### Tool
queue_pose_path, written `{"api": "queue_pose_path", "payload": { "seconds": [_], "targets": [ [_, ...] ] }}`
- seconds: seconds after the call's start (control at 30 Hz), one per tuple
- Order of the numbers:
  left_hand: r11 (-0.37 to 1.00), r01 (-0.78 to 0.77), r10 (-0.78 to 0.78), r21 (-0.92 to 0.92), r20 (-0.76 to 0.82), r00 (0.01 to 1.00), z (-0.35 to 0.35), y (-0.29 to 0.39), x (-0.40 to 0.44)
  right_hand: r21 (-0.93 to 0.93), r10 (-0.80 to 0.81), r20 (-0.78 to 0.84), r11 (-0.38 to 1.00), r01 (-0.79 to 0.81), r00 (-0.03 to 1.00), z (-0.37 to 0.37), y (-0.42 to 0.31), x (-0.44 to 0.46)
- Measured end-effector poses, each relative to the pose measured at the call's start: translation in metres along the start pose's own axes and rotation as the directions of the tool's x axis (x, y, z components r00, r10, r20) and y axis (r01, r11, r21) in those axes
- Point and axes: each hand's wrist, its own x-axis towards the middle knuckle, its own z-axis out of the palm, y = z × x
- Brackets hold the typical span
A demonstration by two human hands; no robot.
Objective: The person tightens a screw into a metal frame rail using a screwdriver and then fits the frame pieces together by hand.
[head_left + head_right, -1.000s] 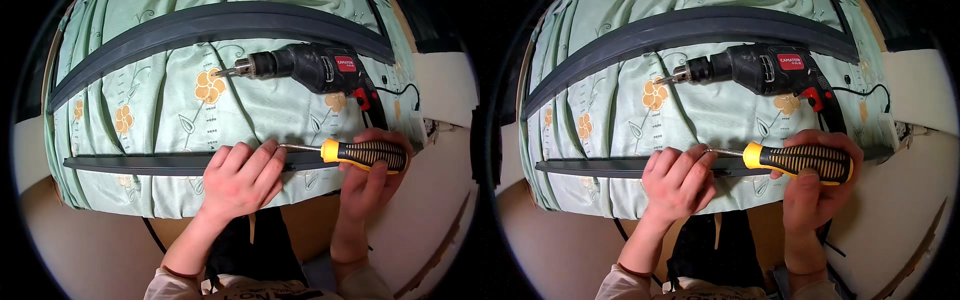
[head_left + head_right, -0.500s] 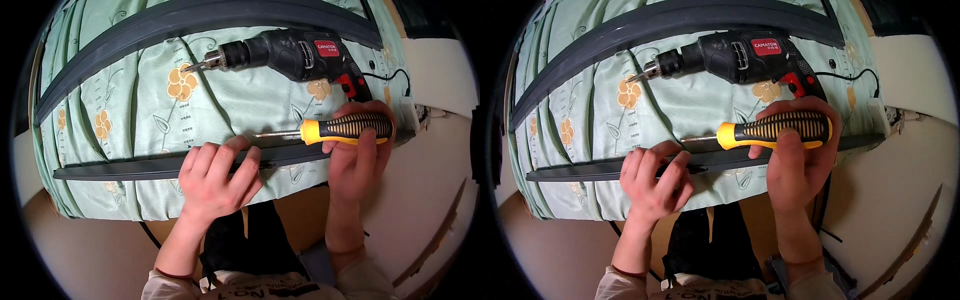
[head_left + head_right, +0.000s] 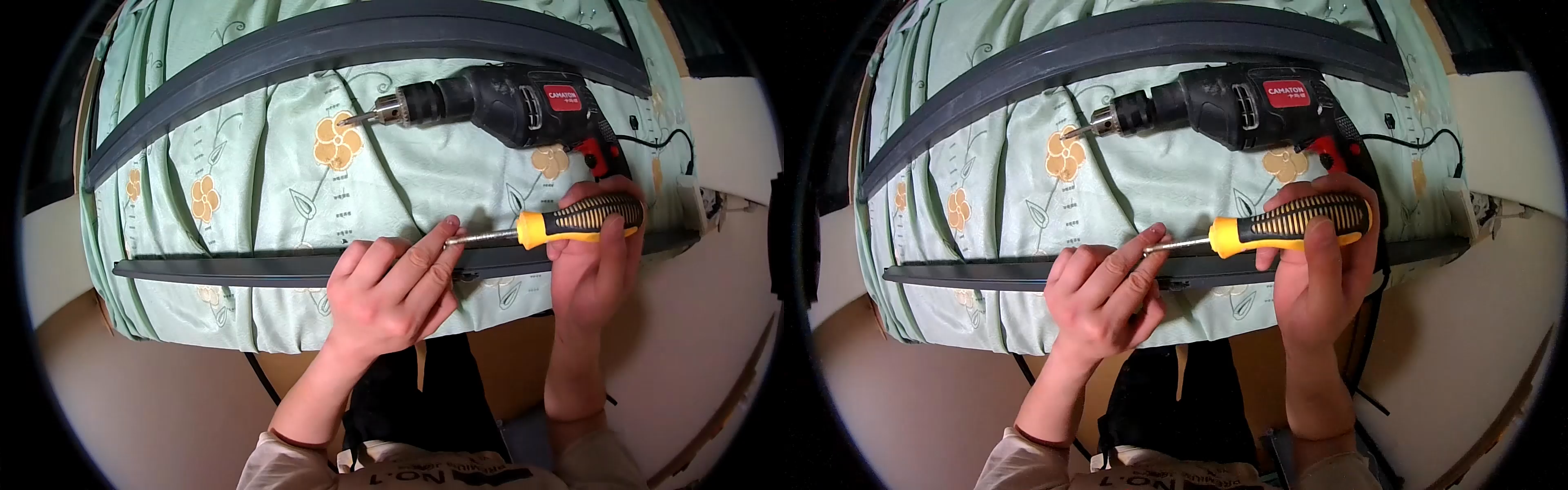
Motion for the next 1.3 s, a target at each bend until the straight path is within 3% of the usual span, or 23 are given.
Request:
{"api": "queue_pose_path", "payload": {
  "seconds": [0.27, 0.43, 0.57, 0.6, 0.7, 0.83, 1.3],
  "targets": [
    [1.0, 0.018, -0.018, -0.003, 0.017, 1.0, 0.0, 0.004, -0.001, 0.145, 0.068, -0.145, 0.988, -0.047, 0.987, 0.007, 0.004, 0.017],
    [1.0, 0.02, -0.02, 0.01, 0.024, 1.0, 0.001, 0.004, -0.004, -0.045, -0.081, -0.167, 0.996, 0.075, 0.983, 0.028, 0.01, 0.029],
    [0.998, -0.005, 0.008, 0.063, -0.044, 0.999, 0.006, 0.002, -0.006, 0.019, -0.056, -0.224, 0.998, 0.062, 0.973, 0.04, 0.009, 0.041],
    [0.999, 0.013, -0.014, 0.033, 0.04, 0.999, -0.001, 0.006, -0.004, 0.104, -0.064, 0.019, 0.993, 0.062, 0.998, 0.034, 0.006, 0.042],
    [0.999, 0.005, -0.007, 0.032, 0.044, 0.999, -0.001, 0.005, -0.006, 0.226, -0.14, 0.395, 0.973, 0.052, 0.908, 0.018, 0.017, 0.051],
    [1.0, 0.013, -0.014, 0.019, 0.048, 0.999, -0.002, 0.006, -0.005, 0.088, -0.176, 0.237, 0.983, 0.16, 0.955, 0.016, 0.024, 0.038],
    [1.0, 0.017, -0.018, 0.025, 0.043, 0.999, -0.001, 0.006, -0.007, 0.017, -0.167, 0.195, 0.986, 0.167, 0.967, 0.016, 0.03, 0.029]
  ]
}}
